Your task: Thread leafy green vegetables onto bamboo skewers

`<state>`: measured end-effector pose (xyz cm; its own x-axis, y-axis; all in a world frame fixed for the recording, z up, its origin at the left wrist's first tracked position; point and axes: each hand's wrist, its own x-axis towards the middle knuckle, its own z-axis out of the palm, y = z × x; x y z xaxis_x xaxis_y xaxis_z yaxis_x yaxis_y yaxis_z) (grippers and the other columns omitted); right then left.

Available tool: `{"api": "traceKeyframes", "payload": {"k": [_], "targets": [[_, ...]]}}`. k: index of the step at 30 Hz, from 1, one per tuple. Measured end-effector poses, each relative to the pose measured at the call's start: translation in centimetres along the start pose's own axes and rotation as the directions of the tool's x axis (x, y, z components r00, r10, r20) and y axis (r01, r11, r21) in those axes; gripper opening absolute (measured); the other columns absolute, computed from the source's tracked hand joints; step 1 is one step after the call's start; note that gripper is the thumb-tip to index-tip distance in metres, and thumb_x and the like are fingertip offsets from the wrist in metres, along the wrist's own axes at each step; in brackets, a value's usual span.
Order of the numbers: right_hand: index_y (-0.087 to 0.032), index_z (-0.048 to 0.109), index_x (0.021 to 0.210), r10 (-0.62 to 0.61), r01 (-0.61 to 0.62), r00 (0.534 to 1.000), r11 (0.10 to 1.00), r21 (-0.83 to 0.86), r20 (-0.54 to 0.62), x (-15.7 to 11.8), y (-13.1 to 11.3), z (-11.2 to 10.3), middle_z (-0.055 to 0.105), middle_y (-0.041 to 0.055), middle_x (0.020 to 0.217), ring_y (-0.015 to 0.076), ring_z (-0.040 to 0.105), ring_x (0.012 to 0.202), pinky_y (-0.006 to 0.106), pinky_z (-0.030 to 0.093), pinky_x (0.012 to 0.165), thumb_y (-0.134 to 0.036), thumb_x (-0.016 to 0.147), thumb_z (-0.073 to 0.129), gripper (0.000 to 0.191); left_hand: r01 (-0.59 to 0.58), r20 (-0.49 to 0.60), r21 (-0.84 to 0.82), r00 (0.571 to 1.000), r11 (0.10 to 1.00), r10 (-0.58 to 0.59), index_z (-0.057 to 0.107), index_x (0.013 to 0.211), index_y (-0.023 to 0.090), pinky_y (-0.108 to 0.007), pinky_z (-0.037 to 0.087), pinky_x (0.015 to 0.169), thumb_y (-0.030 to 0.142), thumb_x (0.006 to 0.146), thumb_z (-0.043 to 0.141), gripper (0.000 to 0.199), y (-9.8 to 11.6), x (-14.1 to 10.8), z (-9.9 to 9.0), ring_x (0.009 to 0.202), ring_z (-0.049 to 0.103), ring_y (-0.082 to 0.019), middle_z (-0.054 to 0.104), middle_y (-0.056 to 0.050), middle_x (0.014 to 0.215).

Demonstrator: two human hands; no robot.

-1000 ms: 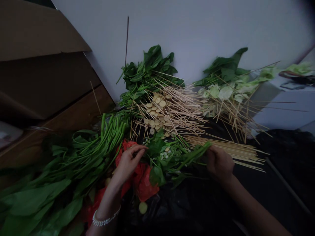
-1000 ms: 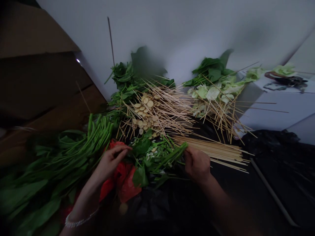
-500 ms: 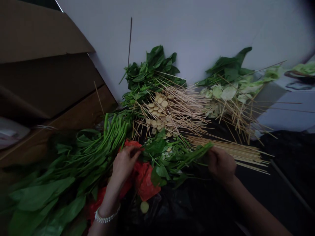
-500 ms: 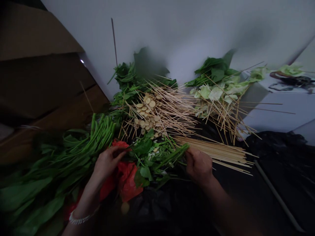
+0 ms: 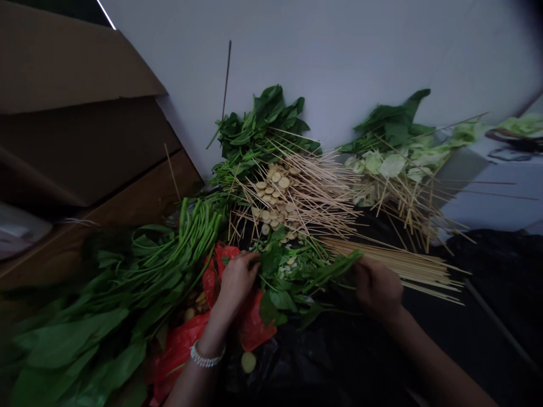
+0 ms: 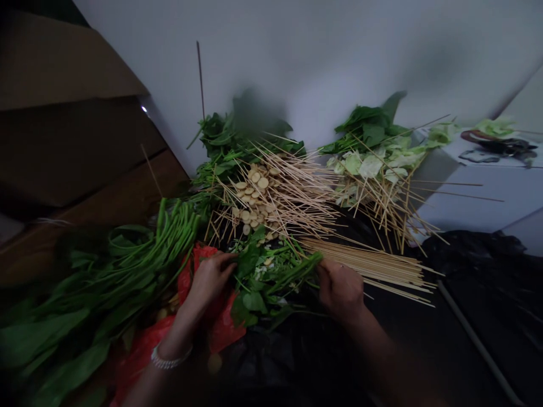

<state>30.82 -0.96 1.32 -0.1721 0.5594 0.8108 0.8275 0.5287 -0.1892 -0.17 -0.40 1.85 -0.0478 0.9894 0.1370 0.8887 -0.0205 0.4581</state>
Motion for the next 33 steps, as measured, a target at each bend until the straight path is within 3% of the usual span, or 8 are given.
{"api": "traceKeyframes", "payload": {"k": [2,5,9,13,18,24,30,33], "targets": [[-0.021,0.059,0.077,0.023,-0.023,0.999,1.000,0.009,0.029,-0.1,0.0,0.0,0.060,0.0017,0.056,0.0161,0.055,0.050,0.027,0.035,0.052,-0.019,0.091,0.045,0.020,-0.028,-0.129,-0.127,0.992,0.992,0.011,0.076,0.097,0.019,-0.032,0.048,0.079,0.022,0.082,0.060,0.023,-0.2,0.0,-0.6,0.085,0.064,-0.022,0.070,-0.008,0.091],[-0.021,0.060,0.075,0.065,-0.066,0.996,0.998,0.016,0.060,-0.1,0.0,0.0,0.060,0.0023,0.055,0.0165,0.055,0.050,0.027,0.035,0.051,-0.021,0.091,0.045,0.022,0.005,-0.244,-0.418,0.963,0.909,-0.117,0.076,0.095,0.018,-0.027,0.046,0.065,0.033,0.079,0.064,0.025,0.1,0.0,-2.1,0.069,0.059,-0.016,0.066,-0.003,0.078],[-0.021,0.059,0.073,0.054,-0.055,0.995,0.998,0.006,0.079,0.0,-0.1,-0.1,0.057,0.0014,0.051,0.0158,0.054,0.047,0.027,0.033,0.049,-0.021,0.091,0.044,0.024,0.112,-0.070,-0.789,0.960,0.604,-0.270,0.073,0.099,0.017,-0.022,0.041,0.053,0.041,0.073,0.073,0.036,1.7,-0.6,-4.0,0.054,0.053,-0.011,0.066,0.000,0.069],[-0.021,0.060,0.074,0.022,-0.021,0.999,0.999,-0.027,0.039,0.0,-0.1,0.0,0.060,0.0017,0.053,0.0159,0.055,0.048,0.027,0.034,0.051,-0.020,0.091,0.044,0.023,0.182,0.121,-0.894,0.978,0.408,-0.172,0.072,0.094,0.016,-0.022,0.045,0.055,0.048,0.077,0.070,0.036,2.8,-1.3,-4.0,0.060,0.060,-0.013,0.068,-0.003,0.075],[-0.021,0.058,0.073,-0.005,0.005,1.000,1.000,-0.031,0.017,0.0,-0.2,0.0,0.059,0.0005,0.052,0.0151,0.054,0.047,0.027,0.034,0.050,-0.017,0.091,0.045,0.023,0.156,0.098,-0.912,0.981,0.380,-0.169,0.066,0.093,0.019,-0.017,0.045,0.058,0.036,0.074,0.076,0.028,2.9,-1.7,-1.8,0.061,0.056,-0.008,0.062,0.003,0.073],[-0.022,0.057,0.074,0.015,-0.016,0.998,1.000,0.024,0.058,0.2,-0.5,-0.2,0.059,0.0002,0.051,0.0162,0.055,0.044,0.028,0.034,0.048,-0.017,0.088,0.046,0.019,0.271,0.249,-0.907,0.963,0.322,-0.106,0.053,0.126,0.023,-0.024,0.050,0.071,0.026,0.069,0.077,0.062,3.5,-2.3,-1.2,0.075,0.065,-0.013,0.067,0.001,0.088],[-0.021,0.060,0.090,0.017,-0.032,0.996,0.983,0.180,0.084,0.0,-1.7,-0.6,0.065,-0.0001,0.059,0.0154,0.060,0.049,0.026,0.040,0.052,-0.016,0.090,0.047,0.014,0.316,0.322,-0.907,0.946,0.278,-0.025,0.067,0.109,0.017,-0.028,0.051,0.078,0.032,0.080,0.071,0.033,3.6,-2.8,-0.9,0.087,0.068,-0.019,0.073,-0.008,0.101],[-0.020,0.060,0.088,-0.029,-0.003,0.992,0.969,0.246,0.124,0.1,-2.3,-0.7,0.066,0.0004,0.061,0.0145,0.060,0.051,0.025,0.041,0.053,-0.015,0.092,0.046,0.016,0.310,0.316,-0.909,0.948,0.280,-0.022,0.067,0.108,0.016,-0.026,0.051,0.075,0.035,0.081,0.071,0.033,3.7,-2.9,-0.7,0.084,0.067,-0.017,0.074,-0.010,0.102]]}}
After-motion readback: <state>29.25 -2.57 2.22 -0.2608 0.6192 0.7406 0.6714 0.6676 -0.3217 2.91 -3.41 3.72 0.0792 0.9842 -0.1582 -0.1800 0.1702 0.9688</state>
